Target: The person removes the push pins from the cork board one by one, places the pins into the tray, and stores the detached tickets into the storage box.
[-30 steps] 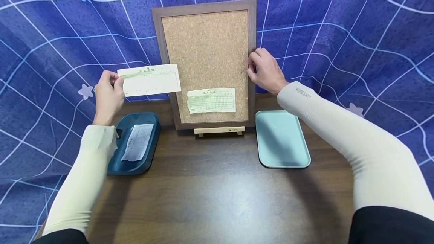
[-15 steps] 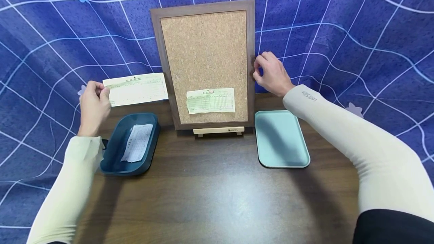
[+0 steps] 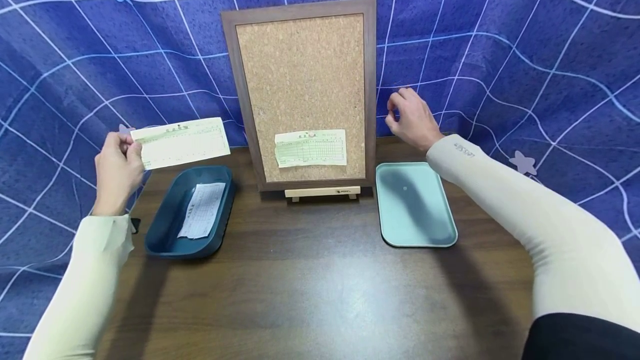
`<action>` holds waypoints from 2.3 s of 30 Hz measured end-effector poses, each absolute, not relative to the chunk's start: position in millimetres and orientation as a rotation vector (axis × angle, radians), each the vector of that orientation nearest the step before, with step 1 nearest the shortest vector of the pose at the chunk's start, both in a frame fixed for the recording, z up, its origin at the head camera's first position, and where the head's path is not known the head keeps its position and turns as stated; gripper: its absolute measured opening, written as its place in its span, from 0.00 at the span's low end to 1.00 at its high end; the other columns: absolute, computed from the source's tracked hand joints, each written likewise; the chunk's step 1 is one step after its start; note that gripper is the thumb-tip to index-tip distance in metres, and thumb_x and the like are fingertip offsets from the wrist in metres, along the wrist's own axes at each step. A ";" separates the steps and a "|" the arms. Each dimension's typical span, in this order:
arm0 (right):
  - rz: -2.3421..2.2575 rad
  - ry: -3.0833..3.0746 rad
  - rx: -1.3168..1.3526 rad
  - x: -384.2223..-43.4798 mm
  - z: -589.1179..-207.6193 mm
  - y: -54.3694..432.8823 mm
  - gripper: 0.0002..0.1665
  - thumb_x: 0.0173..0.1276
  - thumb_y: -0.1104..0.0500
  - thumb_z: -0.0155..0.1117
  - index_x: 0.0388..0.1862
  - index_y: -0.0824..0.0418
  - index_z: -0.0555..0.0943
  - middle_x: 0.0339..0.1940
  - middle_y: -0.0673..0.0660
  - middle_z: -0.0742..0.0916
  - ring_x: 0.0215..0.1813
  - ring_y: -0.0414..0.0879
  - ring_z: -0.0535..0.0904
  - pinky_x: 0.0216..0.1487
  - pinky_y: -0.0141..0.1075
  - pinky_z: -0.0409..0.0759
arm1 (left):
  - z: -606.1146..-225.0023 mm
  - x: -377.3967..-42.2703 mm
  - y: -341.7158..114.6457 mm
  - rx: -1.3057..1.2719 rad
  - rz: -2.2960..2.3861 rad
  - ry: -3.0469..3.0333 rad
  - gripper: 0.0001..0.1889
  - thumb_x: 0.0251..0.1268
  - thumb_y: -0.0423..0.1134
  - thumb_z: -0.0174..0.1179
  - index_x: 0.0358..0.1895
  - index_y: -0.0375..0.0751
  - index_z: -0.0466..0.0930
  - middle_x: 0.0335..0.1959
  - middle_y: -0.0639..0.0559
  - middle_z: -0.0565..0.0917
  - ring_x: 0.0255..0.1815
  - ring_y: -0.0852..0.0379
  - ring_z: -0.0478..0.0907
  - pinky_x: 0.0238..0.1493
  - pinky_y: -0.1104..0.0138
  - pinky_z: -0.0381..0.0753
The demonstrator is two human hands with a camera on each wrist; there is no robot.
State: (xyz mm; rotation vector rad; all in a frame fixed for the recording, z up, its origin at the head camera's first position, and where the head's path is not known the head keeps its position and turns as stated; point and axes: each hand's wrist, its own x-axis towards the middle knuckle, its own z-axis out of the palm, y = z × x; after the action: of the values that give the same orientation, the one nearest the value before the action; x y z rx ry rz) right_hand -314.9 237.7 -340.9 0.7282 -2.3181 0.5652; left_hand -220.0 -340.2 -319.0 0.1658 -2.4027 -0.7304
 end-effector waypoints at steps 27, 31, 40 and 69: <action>0.639 -2.452 0.622 -306.3 -391.6 249.3 0.05 0.52 0.69 0.61 0.29 0.66 0.76 0.29 0.60 0.77 0.36 0.55 0.72 0.39 0.49 0.70 | -378.8 -190.8 -375.7 0.264 -0.682 -2.478 0.11 0.65 0.34 0.48 0.47 0.34 0.70 0.28 0.41 0.78 0.29 0.41 0.73 0.30 0.56 0.63; 0.648 -2.483 0.604 -304.7 -401.3 252.6 0.05 0.52 0.69 0.61 0.29 0.66 0.76 0.29 0.59 0.77 0.36 0.54 0.72 0.38 0.47 0.70 | -389.6 -186.1 -379.6 0.247 -0.678 -2.501 0.09 0.65 0.34 0.47 0.45 0.38 0.71 0.25 0.42 0.77 0.27 0.40 0.73 0.29 0.53 0.65; 0.663 -2.544 0.566 -297.2 -421.7 256.7 0.04 0.52 0.67 0.61 0.28 0.65 0.77 0.27 0.57 0.76 0.32 0.51 0.71 0.34 0.44 0.68 | -399.0 -175.5 -380.1 0.252 -0.639 -2.623 0.11 0.67 0.34 0.47 0.41 0.35 0.79 0.31 0.39 0.80 0.32 0.42 0.73 0.34 0.56 0.65; 0.695 -2.901 0.664 -290.1 -453.9 265.5 0.04 0.51 0.68 0.64 0.26 0.61 0.78 0.23 0.53 0.80 0.28 0.47 0.75 0.33 0.43 0.72 | -421.6 -171.2 -370.4 -0.114 -0.614 -3.002 0.05 0.57 0.36 0.64 0.29 0.39 0.86 0.25 0.51 0.84 0.27 0.54 0.74 0.30 0.61 0.71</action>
State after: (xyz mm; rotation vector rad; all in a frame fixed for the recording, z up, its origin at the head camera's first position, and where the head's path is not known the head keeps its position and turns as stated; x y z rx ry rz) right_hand -290.1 265.5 -453.9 0.6637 -2.9006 0.6951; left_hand -171.2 -370.4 -421.6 -0.1135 -3.0024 -0.6140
